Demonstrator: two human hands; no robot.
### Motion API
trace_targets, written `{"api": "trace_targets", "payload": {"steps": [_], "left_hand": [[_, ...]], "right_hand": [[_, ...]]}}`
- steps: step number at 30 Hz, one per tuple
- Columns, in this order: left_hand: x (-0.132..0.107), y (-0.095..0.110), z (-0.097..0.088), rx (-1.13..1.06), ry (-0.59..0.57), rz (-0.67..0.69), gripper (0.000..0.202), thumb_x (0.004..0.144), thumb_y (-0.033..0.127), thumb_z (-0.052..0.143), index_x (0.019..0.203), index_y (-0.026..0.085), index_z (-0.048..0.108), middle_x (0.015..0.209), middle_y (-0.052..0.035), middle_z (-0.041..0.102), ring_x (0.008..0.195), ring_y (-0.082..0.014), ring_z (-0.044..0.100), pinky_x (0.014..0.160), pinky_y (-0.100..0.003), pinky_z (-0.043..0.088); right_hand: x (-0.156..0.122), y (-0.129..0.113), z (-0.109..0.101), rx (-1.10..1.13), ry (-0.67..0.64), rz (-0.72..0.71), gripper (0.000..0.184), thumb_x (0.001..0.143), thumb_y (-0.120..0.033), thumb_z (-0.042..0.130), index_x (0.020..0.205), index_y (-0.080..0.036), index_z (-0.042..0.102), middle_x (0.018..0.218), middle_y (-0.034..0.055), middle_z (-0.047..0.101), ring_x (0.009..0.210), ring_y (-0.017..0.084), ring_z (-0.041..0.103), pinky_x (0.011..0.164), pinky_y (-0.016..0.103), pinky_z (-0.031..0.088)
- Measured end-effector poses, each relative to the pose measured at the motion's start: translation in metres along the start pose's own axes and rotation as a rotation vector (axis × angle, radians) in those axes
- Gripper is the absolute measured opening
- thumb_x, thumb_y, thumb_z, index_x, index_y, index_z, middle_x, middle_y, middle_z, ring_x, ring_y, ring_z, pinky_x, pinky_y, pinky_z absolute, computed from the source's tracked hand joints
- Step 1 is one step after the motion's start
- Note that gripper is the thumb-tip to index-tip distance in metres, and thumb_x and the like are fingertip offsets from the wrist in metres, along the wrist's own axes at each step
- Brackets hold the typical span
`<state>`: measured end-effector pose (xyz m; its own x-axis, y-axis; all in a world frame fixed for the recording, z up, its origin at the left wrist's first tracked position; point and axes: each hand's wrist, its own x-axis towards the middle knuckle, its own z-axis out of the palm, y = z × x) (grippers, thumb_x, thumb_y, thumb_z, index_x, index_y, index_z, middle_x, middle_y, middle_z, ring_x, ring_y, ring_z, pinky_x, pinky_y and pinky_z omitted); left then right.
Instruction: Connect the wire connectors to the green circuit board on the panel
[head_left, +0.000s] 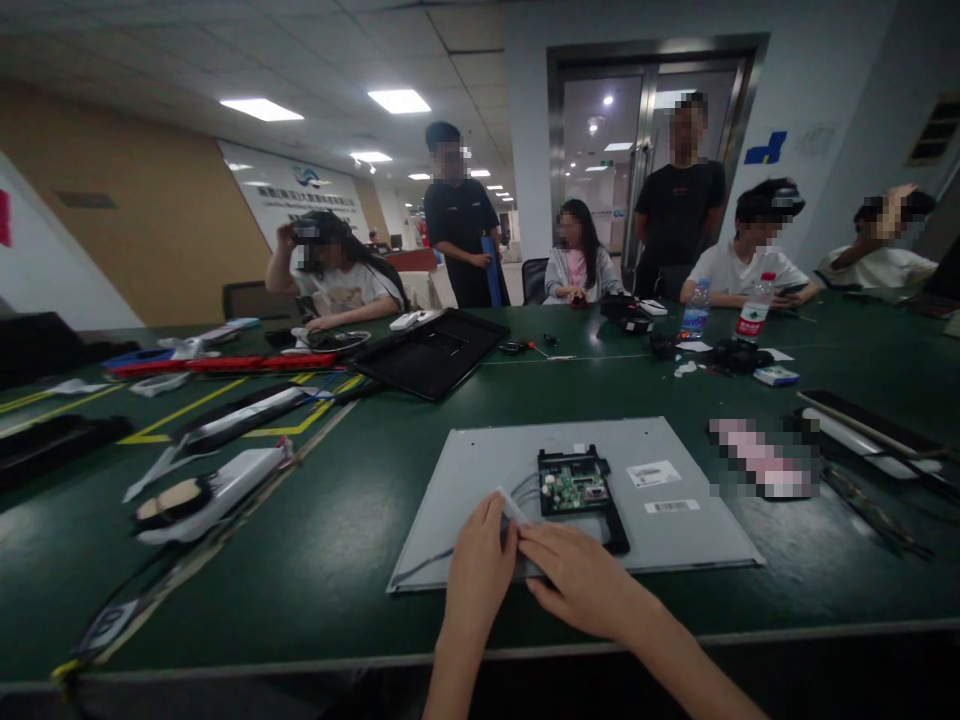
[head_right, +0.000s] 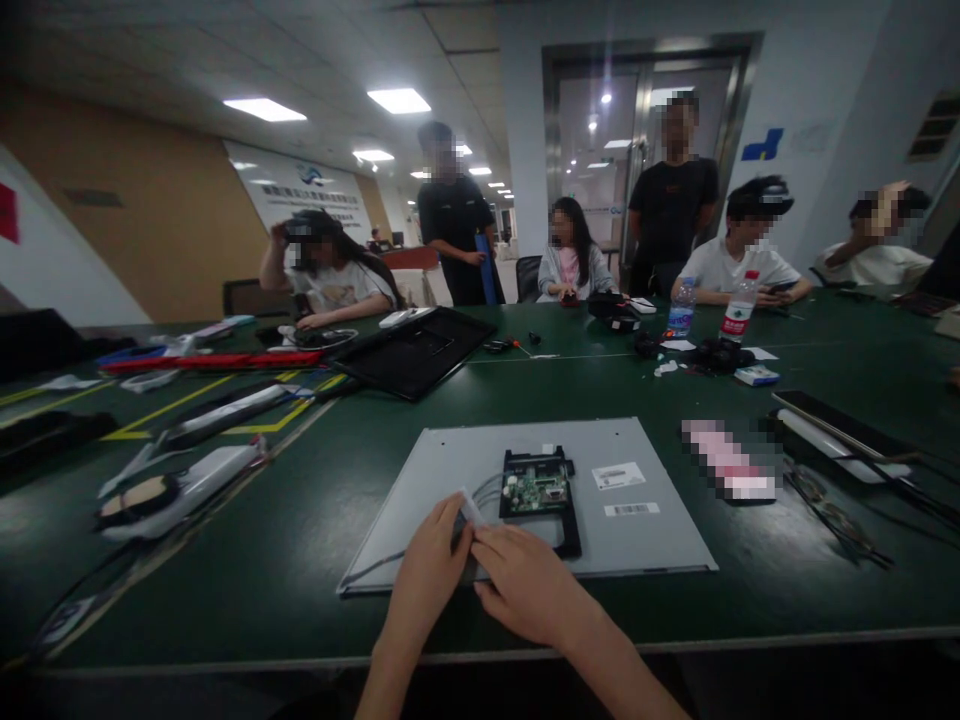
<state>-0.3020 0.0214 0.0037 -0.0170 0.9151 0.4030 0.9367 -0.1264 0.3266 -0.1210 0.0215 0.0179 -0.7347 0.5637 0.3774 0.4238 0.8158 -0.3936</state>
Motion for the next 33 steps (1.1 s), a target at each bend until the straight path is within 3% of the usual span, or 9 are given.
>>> {"api": "trace_targets", "payload": {"steps": [10, 23, 33], "left_hand": [[-0.003, -0.005, 0.000, -0.033, 0.036, -0.025, 0.034, 0.091, 0.023, 0.044, 0.123, 0.018, 0.055, 0.129, -0.0113, 0.059, 0.118, -0.0234, 0.057, 0.102, -0.042, 0.046], [-0.008, 0.015, -0.007, 0.010, -0.034, -0.037, 0.037, 0.092, 0.019, 0.044, 0.127, 0.015, 0.054, 0.134, -0.0128, 0.055, 0.122, -0.0234, 0.054, 0.104, -0.041, 0.043], [-0.007, 0.025, -0.019, 0.189, -0.098, -0.066, 0.040, 0.093, 0.023, 0.041, 0.131, 0.018, 0.055, 0.139, -0.0075, 0.052, 0.132, -0.0294, 0.043, 0.106, -0.052, 0.035]], "right_hand": [[0.000, -0.001, 0.002, 0.017, -0.025, 0.032, 0.051, 0.089, -0.020, 0.052, 0.140, -0.017, 0.045, 0.144, 0.0087, 0.048, 0.129, 0.022, 0.047, 0.111, 0.038, 0.038], [-0.006, -0.001, -0.005, -0.019, -0.022, -0.018, 0.043, 0.089, -0.013, 0.047, 0.131, -0.013, 0.054, 0.137, 0.0126, 0.055, 0.126, 0.023, 0.051, 0.108, 0.041, 0.043], [-0.010, -0.003, 0.000, 0.014, 0.036, 0.054, 0.043, 0.086, -0.018, 0.052, 0.129, -0.018, 0.057, 0.134, 0.0083, 0.058, 0.124, 0.021, 0.053, 0.108, 0.040, 0.042]]}}
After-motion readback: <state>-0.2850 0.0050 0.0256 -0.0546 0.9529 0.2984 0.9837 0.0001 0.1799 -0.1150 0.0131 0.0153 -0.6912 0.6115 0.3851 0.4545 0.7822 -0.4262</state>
